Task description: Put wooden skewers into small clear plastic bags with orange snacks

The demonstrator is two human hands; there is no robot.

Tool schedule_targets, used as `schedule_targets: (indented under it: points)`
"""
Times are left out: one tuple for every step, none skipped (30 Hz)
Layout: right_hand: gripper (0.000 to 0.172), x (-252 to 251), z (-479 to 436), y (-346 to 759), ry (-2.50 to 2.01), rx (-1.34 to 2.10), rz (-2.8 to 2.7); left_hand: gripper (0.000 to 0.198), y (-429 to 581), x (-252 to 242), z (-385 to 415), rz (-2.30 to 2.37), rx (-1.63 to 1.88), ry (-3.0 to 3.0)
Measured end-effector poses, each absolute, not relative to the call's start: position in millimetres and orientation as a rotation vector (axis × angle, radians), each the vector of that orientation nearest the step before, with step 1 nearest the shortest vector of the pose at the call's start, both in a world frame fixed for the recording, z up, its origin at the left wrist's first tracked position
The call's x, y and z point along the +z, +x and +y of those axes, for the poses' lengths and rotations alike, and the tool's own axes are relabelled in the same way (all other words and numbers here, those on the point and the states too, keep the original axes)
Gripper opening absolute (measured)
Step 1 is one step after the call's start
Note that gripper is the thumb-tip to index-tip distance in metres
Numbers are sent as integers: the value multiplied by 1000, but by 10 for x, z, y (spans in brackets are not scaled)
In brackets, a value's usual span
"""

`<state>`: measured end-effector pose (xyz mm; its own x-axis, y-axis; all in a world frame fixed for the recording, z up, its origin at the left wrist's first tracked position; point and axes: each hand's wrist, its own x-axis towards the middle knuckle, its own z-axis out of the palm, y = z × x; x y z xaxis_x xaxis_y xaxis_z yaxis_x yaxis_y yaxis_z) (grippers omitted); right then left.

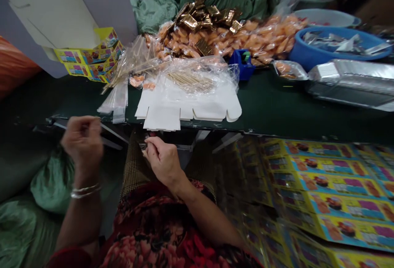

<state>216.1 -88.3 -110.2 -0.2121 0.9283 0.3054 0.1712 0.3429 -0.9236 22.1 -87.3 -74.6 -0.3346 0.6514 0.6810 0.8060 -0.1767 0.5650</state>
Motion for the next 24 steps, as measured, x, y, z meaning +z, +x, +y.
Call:
schedule_targets:
  points:
    - [18,-1111,-870,2175,-1011,1005,-1598,7,65,-785,-960,-2094,-1591,-1781]
    - [17,-1117,-851,2187,-1013,1022,-1570,9,-84,-857,-1074,-2298,-1570,-1940]
    - [15,-1121,-829,2198,-1013,1028,-1556,12,-214,-962,-1206,-2490,-1447,-2155]
    - [13,-1123,-804,2204,-1014,1028,-1551,15,-318,-1088,-1343,-2642,-1247,-2347]
    - [11,-1125,-780,2205,-1012,1025,-1556,18,-390,-1221,-1473,-2746,-1033,-2465]
    - [10,-1126,-759,2201,-1010,1018,-1564,21,-429,-1342,-1582,-2806,-865,-2508]
    - [10,-1127,-742,2192,-1012,1003,-1569,23,-433,-1437,-1660,-2837,-765,-2495]
    - [10,-1127,-730,2178,-1020,981,-1569,23,-402,-1490,-1698,-2849,-726,-2457]
    - [9,-1126,-724,2161,-1030,955,-1564,22,-338,-1497,-1694,-2846,-732,-2435]
    - [9,-1123,-723,2142,-1040,928,-1556,20,-245,-1458,-1650,-2832,-779,-2437]
    - [9,-1116,-725,2124,-1048,907,-1549,16,-129,-1380,-1572,-2806,-880,-2464]
    - [9,-1105,-730,2107,-1054,896,-1540,15,2,-1277,-1469,-2752,-1035,-2519]
    - [8,-1091,-736,2095,-1054,895,-1533,19,137,-1163,-1355,-2675,-1239,-2576]
    - [8,-1074,-742,2089,-1050,900,-1527,22,266,-1053,-1243,-2590,-1439,-2613]
    - [8,-1058,-747,2090,-1046,907,-1516,23,378,-961,-1144,-2534,-1617,-2596]
    - [8,-1043,-751,2100,-1043,914,-1502,24,464,-894,-1066,-2522,-1744,-2549]
    - [7,-1032,-754,2117,-1041,922,-1486,24,519,-856,-1011,-2544,-1814,-2505]
    - [7,-1025,-755,2140,-1044,926,-1468,23,541,-844,-979,-2577,-1826,-2506]
    - [7,-1023,-755,2166,-1051,928,-1451,23,532,-854,-968,-2601,-1782,-2574]
    - [8,-1026,-752,2193,-1062,927,-1434,22,500,-878,-971,-2593,-1706,-2690]
    - [8,-1033,-745,2219,-1075,925,-1417,22,455,-910,-984,-2560,-1641,-2805]
    - [9,-1041,-732,2241,-1089,923,-1402,23,407,-944,-1002,-2539,-1627,-2871]
    - [9,-1050,-712,2259,-1099,921,-1387,26,364,-977,-1019,-2560,-1683,-2866]
    - [9,-1058,-686,2271,-1105,924,-1378,31,333,-1008,-1036,-2629,-1792,-2787]
